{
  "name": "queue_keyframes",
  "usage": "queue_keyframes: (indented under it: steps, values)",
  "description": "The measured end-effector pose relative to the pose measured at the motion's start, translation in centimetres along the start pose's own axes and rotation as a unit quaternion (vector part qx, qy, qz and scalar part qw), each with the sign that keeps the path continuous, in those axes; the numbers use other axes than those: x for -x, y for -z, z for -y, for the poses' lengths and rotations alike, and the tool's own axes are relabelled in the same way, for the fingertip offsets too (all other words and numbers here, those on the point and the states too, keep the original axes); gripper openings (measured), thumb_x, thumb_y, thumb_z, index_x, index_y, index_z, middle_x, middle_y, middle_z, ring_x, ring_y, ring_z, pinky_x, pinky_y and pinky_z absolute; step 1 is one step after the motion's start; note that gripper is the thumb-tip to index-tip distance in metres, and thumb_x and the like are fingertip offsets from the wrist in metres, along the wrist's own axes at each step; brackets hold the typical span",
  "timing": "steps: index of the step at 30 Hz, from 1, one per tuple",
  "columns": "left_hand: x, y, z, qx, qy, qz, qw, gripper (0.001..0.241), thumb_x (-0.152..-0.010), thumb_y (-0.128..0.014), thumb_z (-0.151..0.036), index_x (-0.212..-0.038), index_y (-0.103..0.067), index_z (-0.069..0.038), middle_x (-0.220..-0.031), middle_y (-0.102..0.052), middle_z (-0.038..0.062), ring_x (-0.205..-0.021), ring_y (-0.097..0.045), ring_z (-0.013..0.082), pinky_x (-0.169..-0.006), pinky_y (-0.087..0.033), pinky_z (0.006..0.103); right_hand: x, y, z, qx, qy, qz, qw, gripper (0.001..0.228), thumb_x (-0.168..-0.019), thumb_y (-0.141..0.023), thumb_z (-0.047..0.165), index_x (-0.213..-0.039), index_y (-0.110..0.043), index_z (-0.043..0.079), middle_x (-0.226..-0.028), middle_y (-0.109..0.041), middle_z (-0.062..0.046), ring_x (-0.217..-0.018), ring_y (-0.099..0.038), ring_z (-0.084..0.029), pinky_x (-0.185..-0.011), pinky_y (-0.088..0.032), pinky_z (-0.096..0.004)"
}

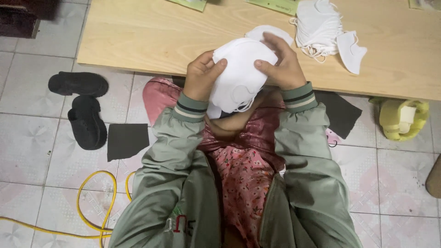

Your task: The person is manually sorting and stacking white fabric masks on a wooden table, preparing them for packaging.

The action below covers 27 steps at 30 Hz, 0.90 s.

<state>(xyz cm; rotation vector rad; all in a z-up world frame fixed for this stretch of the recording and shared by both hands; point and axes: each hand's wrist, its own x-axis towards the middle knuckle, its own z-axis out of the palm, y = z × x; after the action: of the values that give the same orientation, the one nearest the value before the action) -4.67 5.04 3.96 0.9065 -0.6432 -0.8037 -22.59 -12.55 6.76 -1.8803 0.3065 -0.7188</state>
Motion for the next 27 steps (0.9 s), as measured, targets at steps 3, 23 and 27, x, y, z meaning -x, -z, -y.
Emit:
queue_keyframes:
  steps: [3, 23, 27]
  values:
    - [-0.4, -0.4, 1.9, -0.051, -0.032, 0.008, 0.998, 0.036, -0.098, -0.072, -0.019, -0.13, -0.064, -0.004, -0.122, -0.074, 0.013, -0.108, -0.07, 0.0166, -0.095, -0.06, 0.031, 0.8, -0.6, -0.4, 0.006, -0.069, -0.04, 0.997, 0.05, -0.088, -0.081, 0.031, -0.129, -0.062, 0.007, -0.126, -0.066, -0.007, -0.116, -0.061, -0.019, -0.095, -0.056, -0.036]
    - [1.0, -2.9, 1.3, -0.306, -0.216, 0.024, 0.927, 0.021, -0.102, -0.064, -0.013, -0.12, -0.075, -0.016, -0.123, -0.071, 0.013, -0.118, -0.068, 0.0261, -0.106, -0.056, 0.0372, 0.2, 0.7, -0.1, -0.024, -0.061, -0.058, 0.996, 0.038, -0.091, -0.081, 0.023, -0.122, -0.062, 0.012, -0.125, -0.064, -0.007, -0.117, -0.062, -0.023, -0.092, -0.06, -0.04]
    - [0.2, -2.4, 0.9, -0.289, -0.195, 0.056, 0.936, 0.019, -0.102, -0.065, -0.013, -0.118, -0.075, -0.013, -0.121, -0.075, 0.004, -0.119, -0.066, 0.02, -0.111, -0.05, 0.0372, -0.2, 0.6, 0.2, -0.029, -0.073, -0.065, 0.995, 0.038, -0.091, -0.08, 0.021, -0.124, -0.062, 0.013, -0.127, -0.063, -0.006, -0.117, -0.061, -0.022, -0.094, -0.058, -0.039]
